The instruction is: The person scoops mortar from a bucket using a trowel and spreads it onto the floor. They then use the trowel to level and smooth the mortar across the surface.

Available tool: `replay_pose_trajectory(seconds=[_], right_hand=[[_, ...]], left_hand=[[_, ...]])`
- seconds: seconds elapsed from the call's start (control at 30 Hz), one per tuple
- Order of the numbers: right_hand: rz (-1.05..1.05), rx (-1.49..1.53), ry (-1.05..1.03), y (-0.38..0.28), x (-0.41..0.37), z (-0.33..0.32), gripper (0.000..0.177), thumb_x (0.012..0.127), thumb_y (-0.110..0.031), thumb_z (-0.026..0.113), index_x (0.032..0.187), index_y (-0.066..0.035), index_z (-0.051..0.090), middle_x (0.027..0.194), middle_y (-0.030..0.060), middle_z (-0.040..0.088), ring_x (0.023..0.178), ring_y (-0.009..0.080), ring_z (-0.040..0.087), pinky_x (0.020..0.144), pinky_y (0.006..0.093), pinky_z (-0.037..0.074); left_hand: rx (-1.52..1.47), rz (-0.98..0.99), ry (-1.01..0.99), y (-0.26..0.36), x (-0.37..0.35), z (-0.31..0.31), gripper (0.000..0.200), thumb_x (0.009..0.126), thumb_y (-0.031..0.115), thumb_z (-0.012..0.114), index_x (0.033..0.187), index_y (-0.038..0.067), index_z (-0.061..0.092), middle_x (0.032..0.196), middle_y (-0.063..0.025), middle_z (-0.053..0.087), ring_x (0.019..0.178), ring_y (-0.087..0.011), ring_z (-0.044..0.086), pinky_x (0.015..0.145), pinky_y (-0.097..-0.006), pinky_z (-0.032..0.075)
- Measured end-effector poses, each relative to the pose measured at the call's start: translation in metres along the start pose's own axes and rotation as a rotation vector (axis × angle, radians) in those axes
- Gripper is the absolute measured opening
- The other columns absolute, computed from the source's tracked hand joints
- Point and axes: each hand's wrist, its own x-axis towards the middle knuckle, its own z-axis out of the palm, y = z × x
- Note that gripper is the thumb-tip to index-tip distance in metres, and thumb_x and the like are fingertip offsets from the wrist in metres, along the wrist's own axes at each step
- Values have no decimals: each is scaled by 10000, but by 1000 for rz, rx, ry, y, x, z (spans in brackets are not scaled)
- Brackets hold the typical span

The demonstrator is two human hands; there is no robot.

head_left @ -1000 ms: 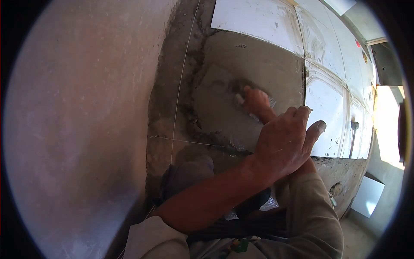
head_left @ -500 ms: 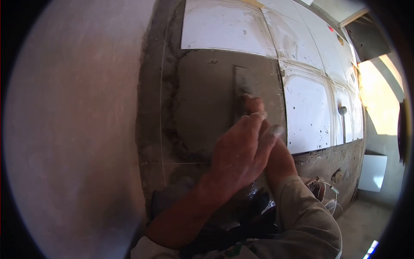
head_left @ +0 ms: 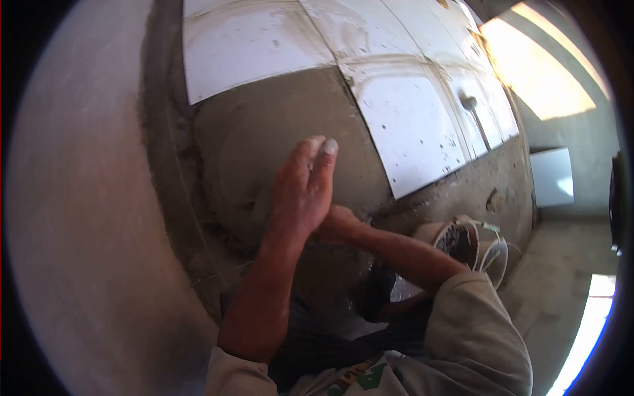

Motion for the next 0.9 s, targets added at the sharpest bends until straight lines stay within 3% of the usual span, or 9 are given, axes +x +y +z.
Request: replay_pose_trajectory(seconds=[0.13,0.23,0.3,0.37,0.47,0.6,0.77,0.9], right_hand=[[257,2,210,52,-114,-96,537,863,-505,562,1012,10,609,922,241,658,905,405,636,808,479,498],[350,43,386,105,-205,-133,490,847,-460,606,912,25,632,847,249,649,830,381,642,746,471,487],[501,105,322,114,-270,-153,448,814,-423,590,894,12,662,844,239,660,801,374,648,753,455,495],[614,70,292,123,-325,-155,445,799,-422,606,880,12,663,831,235,658,799,371,649,752,452,494],[764,-31,203,133,-379,-131,419,785,-401,618,859,7,672,827,226,664,810,366,656,771,445,503],[991,-246,-60,166,-382,-77,326,769,-316,620,843,-8,700,849,200,687,823,337,677,801,430,525],[1023,-167,73,250,-344,19,315,745,-287,621,861,-7,708,849,192,691,812,330,686,774,436,539],[1004,106,133,233,-342,34,360,755,-309,597,870,18,697,848,222,679,836,355,677,799,447,530]], left_hand=[[-109,-95,-155,4,11,40,529,971,488,451,1207,31,574,1055,-105,635,869,-161,609,753,-323,469],[-91,-135,-284,8,14,75,573,955,537,444,1202,39,581,1076,-96,629,878,-166,608,757,-318,463],[-76,-140,-373,4,13,102,593,946,556,448,1177,27,585,1071,-97,629,882,-169,606,754,-317,463],[-70,-119,-417,-2,8,130,509,968,495,440,1048,20,604,870,-161,638,820,-340,603,768,-415,464],[13,-107,-570,1,-5,167,532,960,510,438,1082,19,604,973,-200,659,950,-381,617,835,-428,464],[80,-157,-821,4,-32,209,580,952,538,419,1139,19,596,1081,-235,644,1081,-398,586,909,-435,447],[108,-180,-1037,-12,-79,255,695,934,588,389,1228,-19,554,1177,-300,583,1163,-425,530,991,-436,404],[191,-232,-1162,-18,-104,269,742,919,600,410,1275,-41,517,1223,-323,545,1193,-429,504,1019,-421,386]])
